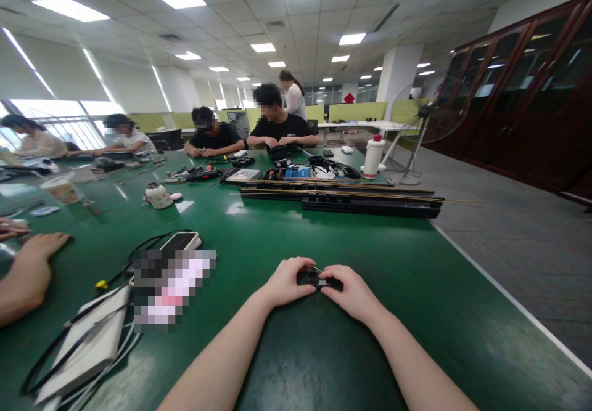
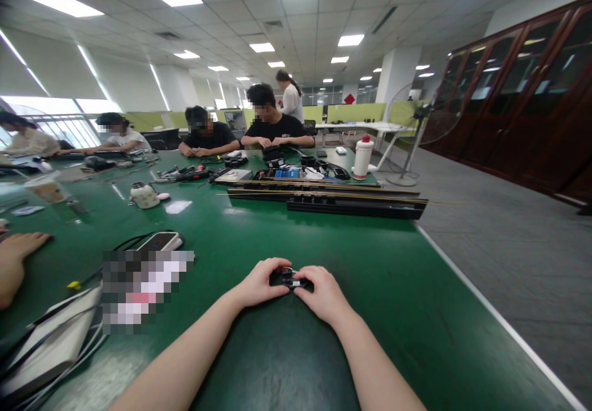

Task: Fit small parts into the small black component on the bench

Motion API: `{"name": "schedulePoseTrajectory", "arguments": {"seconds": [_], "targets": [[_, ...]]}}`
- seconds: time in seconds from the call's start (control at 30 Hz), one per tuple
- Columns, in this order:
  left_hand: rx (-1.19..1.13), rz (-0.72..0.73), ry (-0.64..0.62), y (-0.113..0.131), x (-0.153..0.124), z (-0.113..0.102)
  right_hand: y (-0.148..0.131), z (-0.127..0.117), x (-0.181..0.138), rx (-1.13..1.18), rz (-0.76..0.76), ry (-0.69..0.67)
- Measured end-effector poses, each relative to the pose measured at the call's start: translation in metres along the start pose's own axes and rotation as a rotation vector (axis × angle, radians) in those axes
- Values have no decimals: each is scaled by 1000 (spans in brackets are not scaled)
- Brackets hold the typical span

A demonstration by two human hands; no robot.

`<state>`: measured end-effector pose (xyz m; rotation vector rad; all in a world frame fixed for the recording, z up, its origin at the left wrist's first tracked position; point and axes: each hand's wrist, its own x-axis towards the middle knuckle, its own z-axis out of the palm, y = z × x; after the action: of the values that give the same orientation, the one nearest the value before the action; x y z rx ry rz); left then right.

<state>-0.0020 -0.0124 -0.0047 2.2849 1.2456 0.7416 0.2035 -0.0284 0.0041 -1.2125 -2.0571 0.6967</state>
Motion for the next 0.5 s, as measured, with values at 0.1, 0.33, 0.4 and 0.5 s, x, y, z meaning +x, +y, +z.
{"name": "schedulePoseTrajectory", "arguments": {"seconds": [0.1,0.33,0.4,0.5], "targets": [[-3,-8,3,1,0,0,-1,0,0,-16,-3,-3],[34,1,-10,3,0,-2,1,1,0,-29,-29,-9],[45,15,-9,3,1,-2,2,2,0,-12,-31,-8],[57,27,0,2,1,-1,4,3,1,47,-10,18]]}}
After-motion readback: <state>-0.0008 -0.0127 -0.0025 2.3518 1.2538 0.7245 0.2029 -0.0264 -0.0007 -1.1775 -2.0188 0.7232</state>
